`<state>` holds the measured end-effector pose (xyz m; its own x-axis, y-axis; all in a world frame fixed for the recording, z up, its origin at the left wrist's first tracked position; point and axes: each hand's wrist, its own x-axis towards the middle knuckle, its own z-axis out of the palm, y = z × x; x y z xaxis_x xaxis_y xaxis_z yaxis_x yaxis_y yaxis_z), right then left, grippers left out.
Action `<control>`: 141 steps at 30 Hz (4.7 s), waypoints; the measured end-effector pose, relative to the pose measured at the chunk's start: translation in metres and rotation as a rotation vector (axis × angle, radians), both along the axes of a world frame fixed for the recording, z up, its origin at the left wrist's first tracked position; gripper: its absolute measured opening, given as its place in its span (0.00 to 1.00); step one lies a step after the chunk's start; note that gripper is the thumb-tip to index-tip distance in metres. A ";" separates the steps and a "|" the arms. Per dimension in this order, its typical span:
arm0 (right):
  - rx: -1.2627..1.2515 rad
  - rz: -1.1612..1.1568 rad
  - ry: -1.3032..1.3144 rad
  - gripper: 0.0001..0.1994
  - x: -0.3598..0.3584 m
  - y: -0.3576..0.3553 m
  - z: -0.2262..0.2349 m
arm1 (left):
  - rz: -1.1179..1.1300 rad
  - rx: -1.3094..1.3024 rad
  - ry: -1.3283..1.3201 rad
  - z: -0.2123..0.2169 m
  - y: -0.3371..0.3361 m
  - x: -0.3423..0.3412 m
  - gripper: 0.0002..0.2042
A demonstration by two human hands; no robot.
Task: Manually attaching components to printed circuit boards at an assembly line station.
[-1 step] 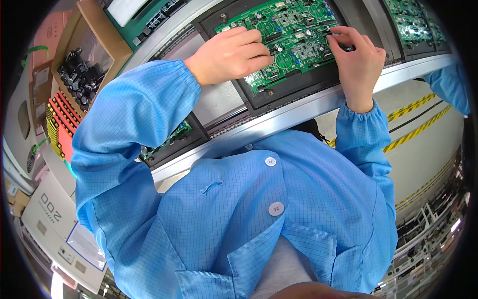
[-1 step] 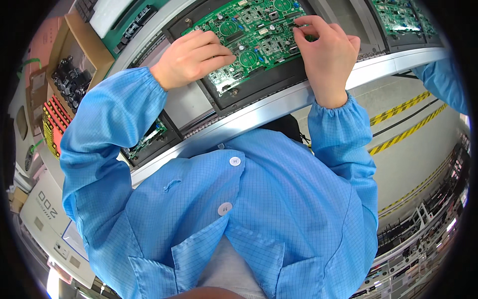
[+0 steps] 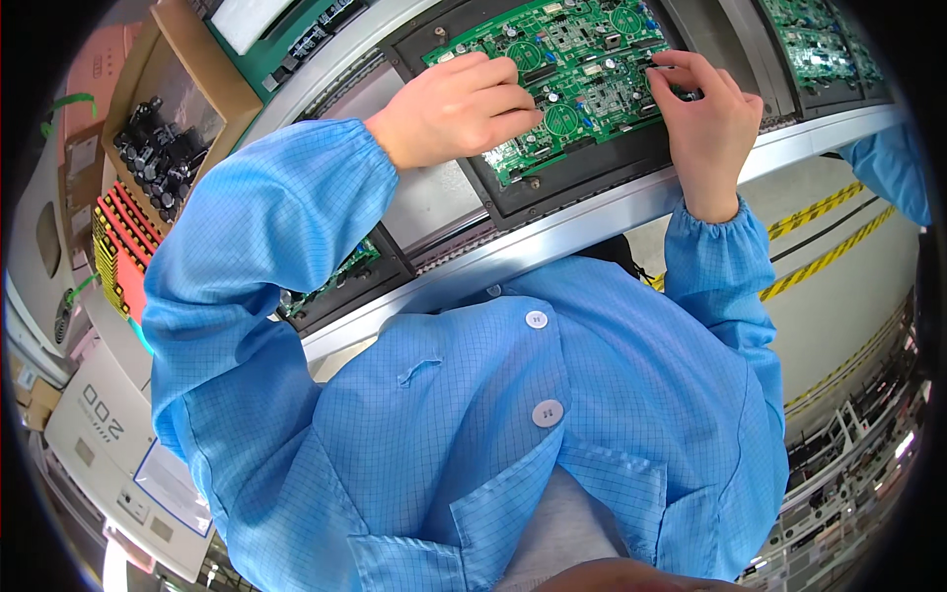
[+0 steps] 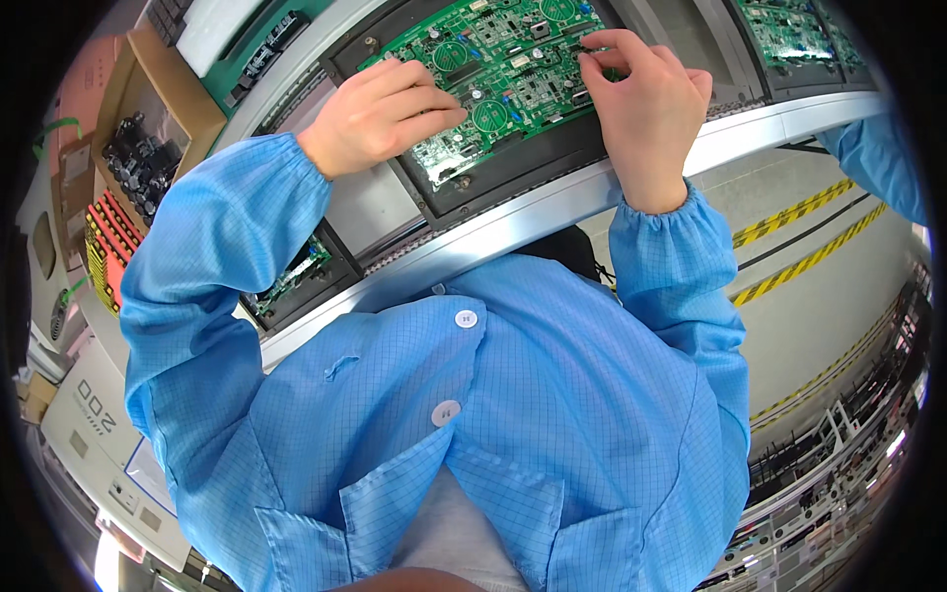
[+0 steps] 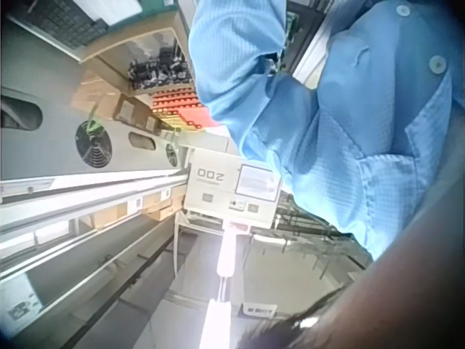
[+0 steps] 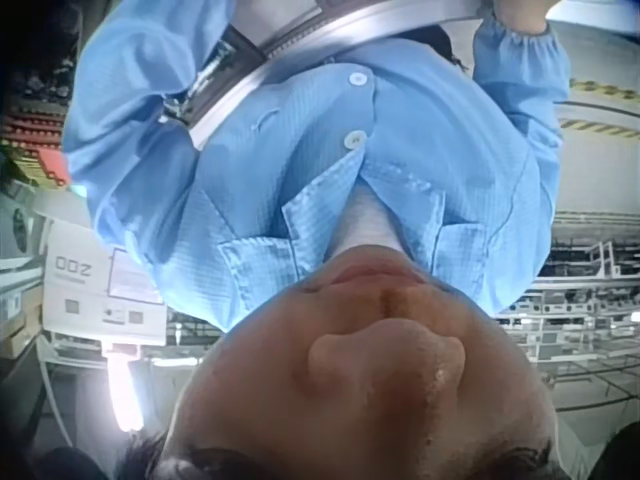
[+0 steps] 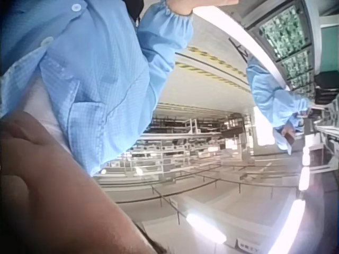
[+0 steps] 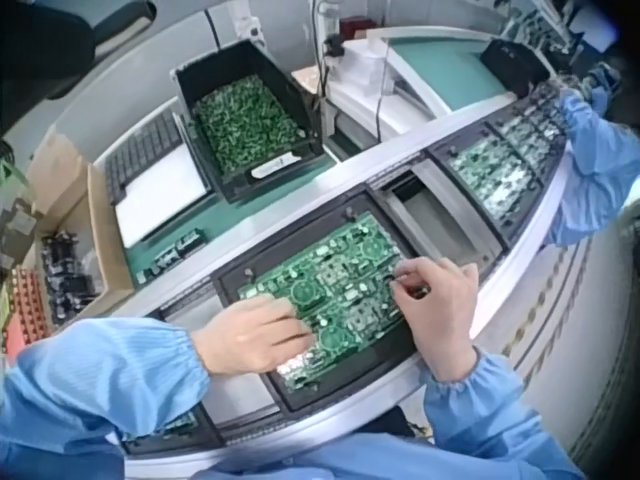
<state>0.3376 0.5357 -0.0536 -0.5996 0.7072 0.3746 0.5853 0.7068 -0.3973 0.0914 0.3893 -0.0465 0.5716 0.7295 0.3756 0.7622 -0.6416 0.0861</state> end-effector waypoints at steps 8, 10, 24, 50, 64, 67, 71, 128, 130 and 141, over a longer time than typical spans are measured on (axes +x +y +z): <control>-0.086 -0.063 0.042 0.06 0.004 -0.004 -0.005 | -0.007 0.019 0.036 0.000 0.005 0.005 0.11; -0.081 -0.069 0.033 0.06 0.003 -0.005 -0.004 | -0.007 0.013 0.026 0.000 0.004 0.005 0.10; -0.091 0.072 0.319 0.07 -0.007 0.007 0.028 | 0.103 -0.144 0.091 0.021 0.011 0.007 0.11; 0.381 0.848 0.312 0.03 -0.374 -0.022 0.045 | 0.178 0.144 0.264 0.089 -0.070 -0.088 0.10; -0.036 0.875 0.288 0.15 -0.164 0.073 0.127 | 1.060 0.293 -0.076 0.061 -0.011 -0.224 0.13; -0.109 0.821 0.123 0.15 -0.096 0.105 0.109 | 1.067 0.288 -0.186 0.061 -0.004 -0.210 0.13; -0.170 0.671 -0.076 0.14 -0.053 0.121 0.072 | 0.960 0.466 -0.205 0.092 -0.001 -0.185 0.10; -0.275 0.442 0.481 0.04 0.017 0.113 -0.006 | 0.669 -0.451 -0.428 0.067 0.022 0.058 0.13; -0.323 0.438 0.472 0.04 0.014 0.115 -0.009 | 0.677 -0.525 -0.430 0.055 0.018 0.064 0.13; -0.377 0.410 0.388 0.05 0.018 0.123 -0.013 | 0.654 -0.417 -0.090 0.033 0.013 0.073 0.05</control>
